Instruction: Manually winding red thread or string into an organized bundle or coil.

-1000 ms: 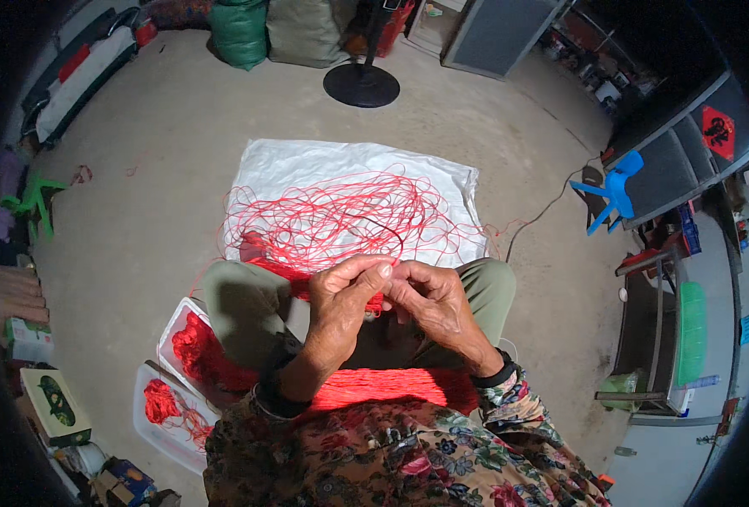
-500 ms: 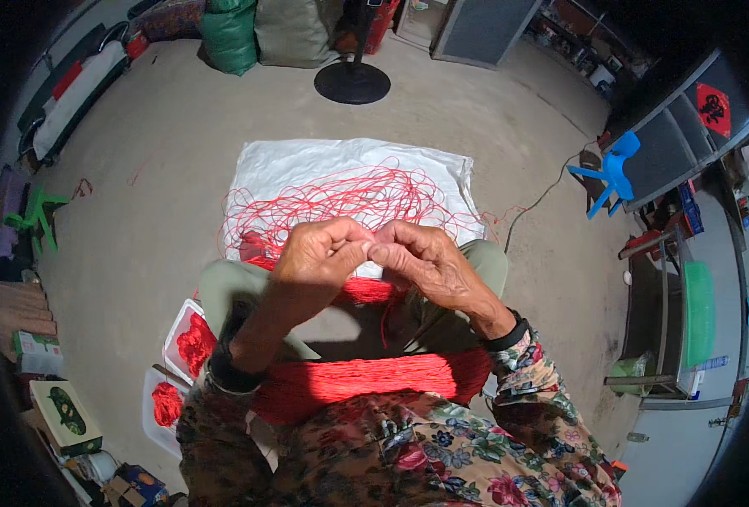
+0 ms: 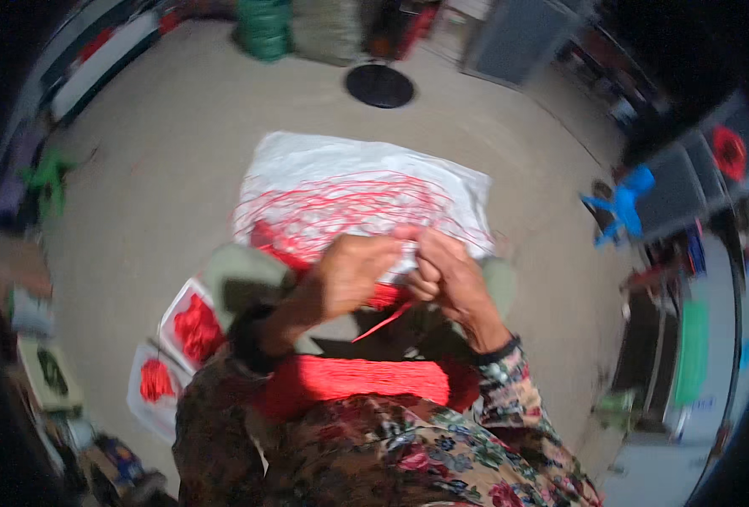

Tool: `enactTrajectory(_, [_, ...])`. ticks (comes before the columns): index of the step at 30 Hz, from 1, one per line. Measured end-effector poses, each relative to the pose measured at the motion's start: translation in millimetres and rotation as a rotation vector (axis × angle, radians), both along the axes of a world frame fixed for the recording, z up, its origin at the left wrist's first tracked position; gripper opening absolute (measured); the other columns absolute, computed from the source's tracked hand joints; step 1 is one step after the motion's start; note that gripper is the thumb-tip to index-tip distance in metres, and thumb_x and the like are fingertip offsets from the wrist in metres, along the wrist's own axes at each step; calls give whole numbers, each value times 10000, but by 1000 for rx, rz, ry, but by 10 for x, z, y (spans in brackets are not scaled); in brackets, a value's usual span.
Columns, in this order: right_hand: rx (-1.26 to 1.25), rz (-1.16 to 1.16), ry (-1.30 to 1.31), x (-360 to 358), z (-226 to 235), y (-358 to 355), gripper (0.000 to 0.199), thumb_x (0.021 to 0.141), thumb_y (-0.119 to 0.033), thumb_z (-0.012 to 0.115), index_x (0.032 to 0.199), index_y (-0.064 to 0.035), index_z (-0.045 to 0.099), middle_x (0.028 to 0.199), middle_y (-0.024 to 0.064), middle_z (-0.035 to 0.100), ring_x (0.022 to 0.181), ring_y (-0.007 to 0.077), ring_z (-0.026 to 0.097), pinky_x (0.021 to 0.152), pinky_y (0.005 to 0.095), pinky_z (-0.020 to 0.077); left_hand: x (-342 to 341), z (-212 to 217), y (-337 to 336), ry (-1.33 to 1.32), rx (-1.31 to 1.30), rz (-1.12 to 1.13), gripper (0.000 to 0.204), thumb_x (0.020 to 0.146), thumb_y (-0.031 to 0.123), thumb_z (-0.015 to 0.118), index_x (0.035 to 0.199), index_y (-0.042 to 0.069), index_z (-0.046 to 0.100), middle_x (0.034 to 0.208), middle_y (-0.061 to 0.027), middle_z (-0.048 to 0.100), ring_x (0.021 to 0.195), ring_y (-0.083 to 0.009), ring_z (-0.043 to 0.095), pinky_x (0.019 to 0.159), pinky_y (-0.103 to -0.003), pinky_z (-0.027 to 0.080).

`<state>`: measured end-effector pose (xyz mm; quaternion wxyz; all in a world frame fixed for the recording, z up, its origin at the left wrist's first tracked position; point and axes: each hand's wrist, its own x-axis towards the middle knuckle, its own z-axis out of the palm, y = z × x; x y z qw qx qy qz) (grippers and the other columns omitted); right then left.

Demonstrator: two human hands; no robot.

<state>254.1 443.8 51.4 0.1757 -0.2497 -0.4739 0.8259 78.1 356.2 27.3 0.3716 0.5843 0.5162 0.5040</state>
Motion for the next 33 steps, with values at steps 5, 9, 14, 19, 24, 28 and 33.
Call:
enactTrajectory(5, [657,-133,-426,29,-129,75,367,997,-314,525,1177,-31,674,624,-92,422,529,26,349,476,216,253,202,-120,-14,280,103,79,182,892,176,544,805,20,577,736,-194,619,712,-386,634,635,-476,477])
enactTrajectory(9, [450,-174,-399,107,-216,64,388,980,-304,572,1181,21,635,628,-94,396,513,14,332,461,197,250,331,-213,-52,196,130,133,105,802,109,569,752,18,579,707,-204,617,686,-407,639,599,-491,488])
enactTrajectory(14, [442,-185,-248,176,-254,-17,443,985,-317,569,1218,59,582,639,-97,371,526,9,324,463,198,249,459,-265,-199,222,191,55,74,696,33,595,724,-35,593,651,-196,610,654,-381,657,570,-464,499])
enactTrajectory(19, [634,-178,-349,175,-284,-68,347,998,-346,555,1007,-20,673,581,-94,387,481,12,306,435,215,235,392,-225,-231,240,259,147,113,724,43,597,730,-70,594,644,-229,611,620,-397,652,545,-459,495])
enactTrajectory(24, [527,18,-310,345,-227,-273,397,1017,-375,508,737,-96,549,541,-77,373,438,44,305,411,238,230,247,-205,-303,251,250,274,156,796,86,573,735,-51,614,683,-236,623,661,-403,656,580,-481,492])
enactTrajectory(28, [156,153,-47,423,-103,-428,397,1045,-397,425,826,-99,569,535,-63,279,405,71,237,393,253,207,247,-252,-394,-37,342,226,153,805,125,589,797,-12,657,696,-193,645,685,-352,663,644,-438,499])
enactTrajectory(33, [-116,-17,214,277,-26,-461,407,1065,-406,353,932,-97,582,564,-57,262,407,63,194,378,245,177,396,-310,-397,-157,307,225,186,830,149,560,836,4,676,718,-184,659,699,-342,666,666,-426,497])
